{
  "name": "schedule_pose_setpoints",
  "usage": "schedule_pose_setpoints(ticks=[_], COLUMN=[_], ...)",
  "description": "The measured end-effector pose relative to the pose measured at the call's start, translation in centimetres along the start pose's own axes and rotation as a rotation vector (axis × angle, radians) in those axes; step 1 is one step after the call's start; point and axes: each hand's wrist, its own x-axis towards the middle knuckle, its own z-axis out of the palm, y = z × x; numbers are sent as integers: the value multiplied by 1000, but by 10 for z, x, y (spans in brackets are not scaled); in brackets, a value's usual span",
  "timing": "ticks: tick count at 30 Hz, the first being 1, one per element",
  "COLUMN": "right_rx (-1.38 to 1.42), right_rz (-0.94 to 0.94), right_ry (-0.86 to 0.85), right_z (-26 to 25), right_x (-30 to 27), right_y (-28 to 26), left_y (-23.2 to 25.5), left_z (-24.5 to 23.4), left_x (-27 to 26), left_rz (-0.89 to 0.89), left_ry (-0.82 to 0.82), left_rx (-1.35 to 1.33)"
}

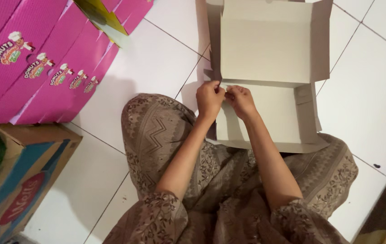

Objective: The person assembles cardboard boxes by hand and stacks them against a wall.

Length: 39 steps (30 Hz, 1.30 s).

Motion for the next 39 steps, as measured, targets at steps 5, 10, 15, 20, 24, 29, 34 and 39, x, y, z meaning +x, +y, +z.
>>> schedule_pose_setpoints(ticks=[5, 10, 15, 20, 24, 29, 34, 39], right_rx=[-500, -951, -572, -1077, -971, -829, -527, -473], right_rz=[-188, -273, -401, -101, 113, 26, 135, 218], right_ry=[-41, 210, 208, 434, 226, 210, 167, 85], right_z=[-12, 39, -9, -100, -113, -139, -133, -104], right_x=[30, 9, -93, -155, -160, -132, -122, -148], right_y=[33, -12, -120, -178, -137, -101, -104, -127], left_y=[-8, -31, 13, 72, 81, 53, 62, 71], left_z=[13, 20, -11, 28, 68, 76, 74, 59], left_x=[-2, 31, 70, -50, -151, -173, -149, -80], left_rz=[186, 278, 456, 510, 780, 758, 455, 117], left_ry=[113, 99, 268, -366, -517, -295, -62, -169], left_rx=[290, 365, 454, 289, 469, 365, 388, 346])
